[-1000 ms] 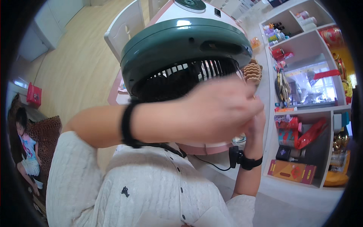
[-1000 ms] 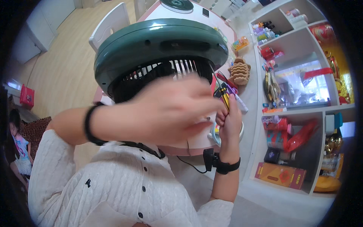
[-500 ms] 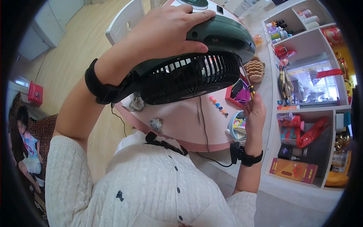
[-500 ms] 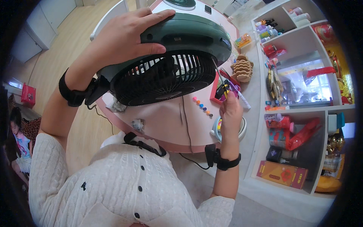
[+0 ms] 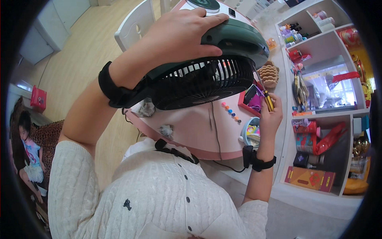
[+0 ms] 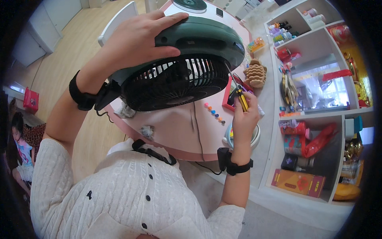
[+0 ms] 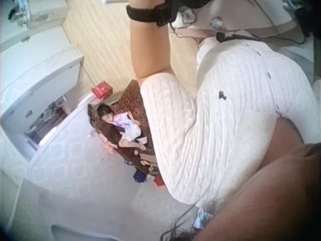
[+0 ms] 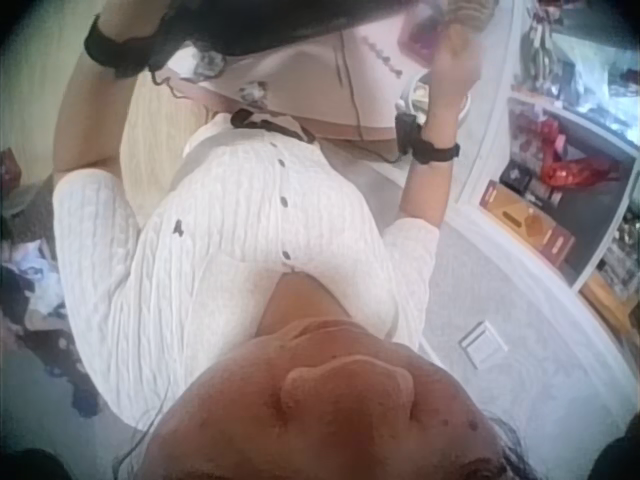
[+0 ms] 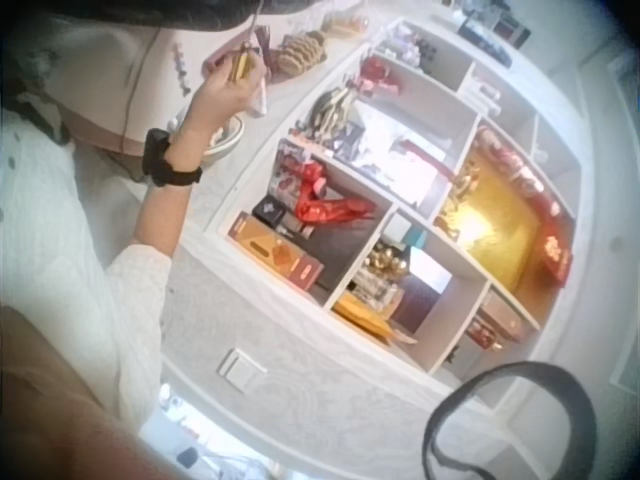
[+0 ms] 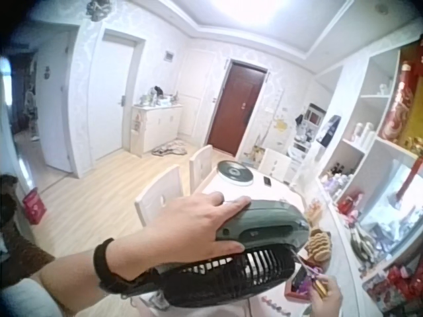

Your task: The person uses a screwdriver to remove screws from the front grille of a green portable fan. They detach the grille, set it aside, and continue to unscrew and adjust components on the fan body.

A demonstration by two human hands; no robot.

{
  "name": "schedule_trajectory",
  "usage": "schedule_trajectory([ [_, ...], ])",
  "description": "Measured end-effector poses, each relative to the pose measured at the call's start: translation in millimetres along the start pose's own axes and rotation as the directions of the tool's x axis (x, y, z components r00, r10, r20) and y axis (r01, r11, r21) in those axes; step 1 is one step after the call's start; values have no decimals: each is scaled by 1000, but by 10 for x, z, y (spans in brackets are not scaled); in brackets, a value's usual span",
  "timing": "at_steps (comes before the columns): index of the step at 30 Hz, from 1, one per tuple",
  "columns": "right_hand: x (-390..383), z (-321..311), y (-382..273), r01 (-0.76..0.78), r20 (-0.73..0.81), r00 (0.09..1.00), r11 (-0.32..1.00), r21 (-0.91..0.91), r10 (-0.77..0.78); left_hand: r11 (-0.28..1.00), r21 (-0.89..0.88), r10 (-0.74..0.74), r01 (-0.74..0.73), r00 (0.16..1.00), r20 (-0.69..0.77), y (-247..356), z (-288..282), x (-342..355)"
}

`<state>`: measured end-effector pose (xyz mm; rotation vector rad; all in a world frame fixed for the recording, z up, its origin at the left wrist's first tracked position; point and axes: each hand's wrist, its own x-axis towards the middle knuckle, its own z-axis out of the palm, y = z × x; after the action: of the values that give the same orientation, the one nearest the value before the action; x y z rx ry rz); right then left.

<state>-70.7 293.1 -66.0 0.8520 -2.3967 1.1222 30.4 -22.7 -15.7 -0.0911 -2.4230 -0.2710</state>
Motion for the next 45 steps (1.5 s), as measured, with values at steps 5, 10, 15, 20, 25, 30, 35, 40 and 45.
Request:
schedule_trajectory([
  [5, 88, -18, -11, -432, 187, 899, 870, 239, 395, 999, 36, -38, 38, 999, 11, 13, -7, -11],
  [10, 104, 67, 22, -434, 213, 898, 858, 276, 386, 998, 41, -59, 58, 998, 24, 6, -11, 7],
  [15, 50, 99, -21, 75, 9, 997, 951, -301, -76, 998, 42, -48, 46, 998, 30, 4, -7, 14],
  [20, 122, 50, 17, -98, 73, 991, 982, -164, 112, 1000, 16, -25, 25, 1000, 13, 12, -16, 1],
  [25, 223, 81, 90, -216, 212, 955, 976, 19, 207, 998, 32, -45, 45, 999, 20, 17, -25, -6],
  [30, 218, 195, -38, 148, 11, 988, 939, -310, -152, 999, 17, -46, 45, 999, 18, 10, -9, 10],
  [35, 183, 101, -93, 165, 148, 985, 767, -621, -92, 999, -3, -48, 48, 998, 35, 12, -13, -3],
  [40, 488, 286, 110, -61, 22, 998, 998, -26, 61, 998, -7, -59, 60, 998, 18, 44, -36, -1],
  [45, 711, 591, 126, 61, -10, 998, 988, -142, -63, 997, -27, -69, 70, 997, 20, 55, -61, -3],
])
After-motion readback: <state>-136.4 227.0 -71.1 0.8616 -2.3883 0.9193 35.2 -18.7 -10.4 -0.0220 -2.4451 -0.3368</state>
